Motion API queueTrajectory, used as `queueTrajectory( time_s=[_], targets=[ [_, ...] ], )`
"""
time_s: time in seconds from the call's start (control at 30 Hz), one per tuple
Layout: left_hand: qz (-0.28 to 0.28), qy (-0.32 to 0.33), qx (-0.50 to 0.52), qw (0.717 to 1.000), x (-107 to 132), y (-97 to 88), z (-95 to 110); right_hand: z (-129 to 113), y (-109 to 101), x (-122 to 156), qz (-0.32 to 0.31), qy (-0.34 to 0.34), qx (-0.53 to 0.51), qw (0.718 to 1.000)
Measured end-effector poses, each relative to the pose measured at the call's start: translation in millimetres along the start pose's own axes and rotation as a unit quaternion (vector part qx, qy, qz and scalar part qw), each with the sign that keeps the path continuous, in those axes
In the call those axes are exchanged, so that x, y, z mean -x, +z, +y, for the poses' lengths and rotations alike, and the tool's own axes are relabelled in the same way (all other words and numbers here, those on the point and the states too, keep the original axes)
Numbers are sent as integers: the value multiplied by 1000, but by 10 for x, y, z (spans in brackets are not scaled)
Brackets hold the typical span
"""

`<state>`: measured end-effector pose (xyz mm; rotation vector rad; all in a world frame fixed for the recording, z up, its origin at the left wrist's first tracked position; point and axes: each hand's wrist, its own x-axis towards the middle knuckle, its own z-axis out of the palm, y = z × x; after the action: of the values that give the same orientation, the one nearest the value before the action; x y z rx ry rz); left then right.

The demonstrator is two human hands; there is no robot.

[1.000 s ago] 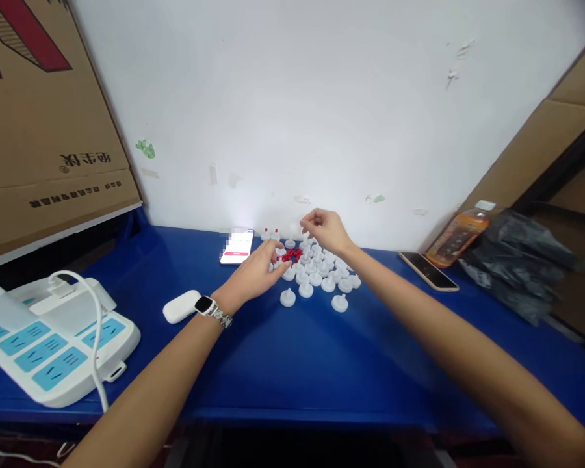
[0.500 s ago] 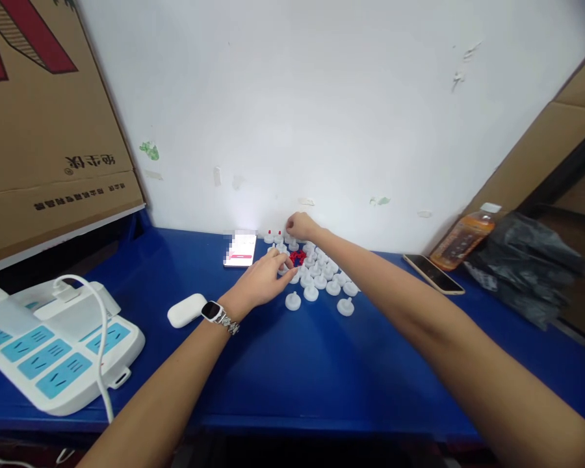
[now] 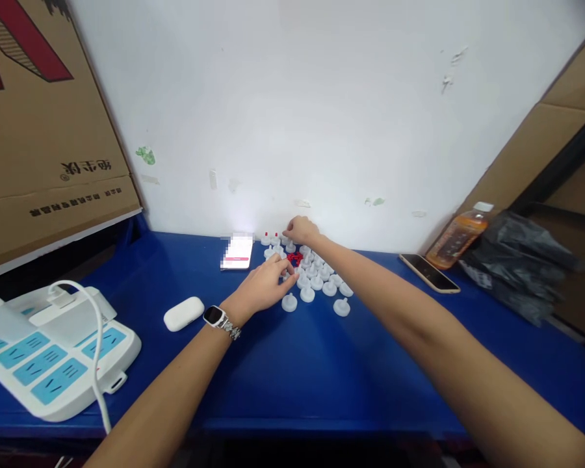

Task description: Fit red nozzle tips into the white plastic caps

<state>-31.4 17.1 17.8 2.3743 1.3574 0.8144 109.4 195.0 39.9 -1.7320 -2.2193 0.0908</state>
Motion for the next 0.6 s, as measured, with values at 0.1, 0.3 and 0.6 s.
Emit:
queueTrajectory(
  time_s=[0.1,0.3,0.6],
  targets=[
    [-6,-2,1,1000,1,1,5,-68,48,-12,17,43,7,999],
    [-6,3,4,1000,22,-8,-1,-112,82,32,21,58,-5,998],
    [-8,-8,3,1000,15,-48,-6,93,-81,204,-5,-14,-10,1000]
  ],
)
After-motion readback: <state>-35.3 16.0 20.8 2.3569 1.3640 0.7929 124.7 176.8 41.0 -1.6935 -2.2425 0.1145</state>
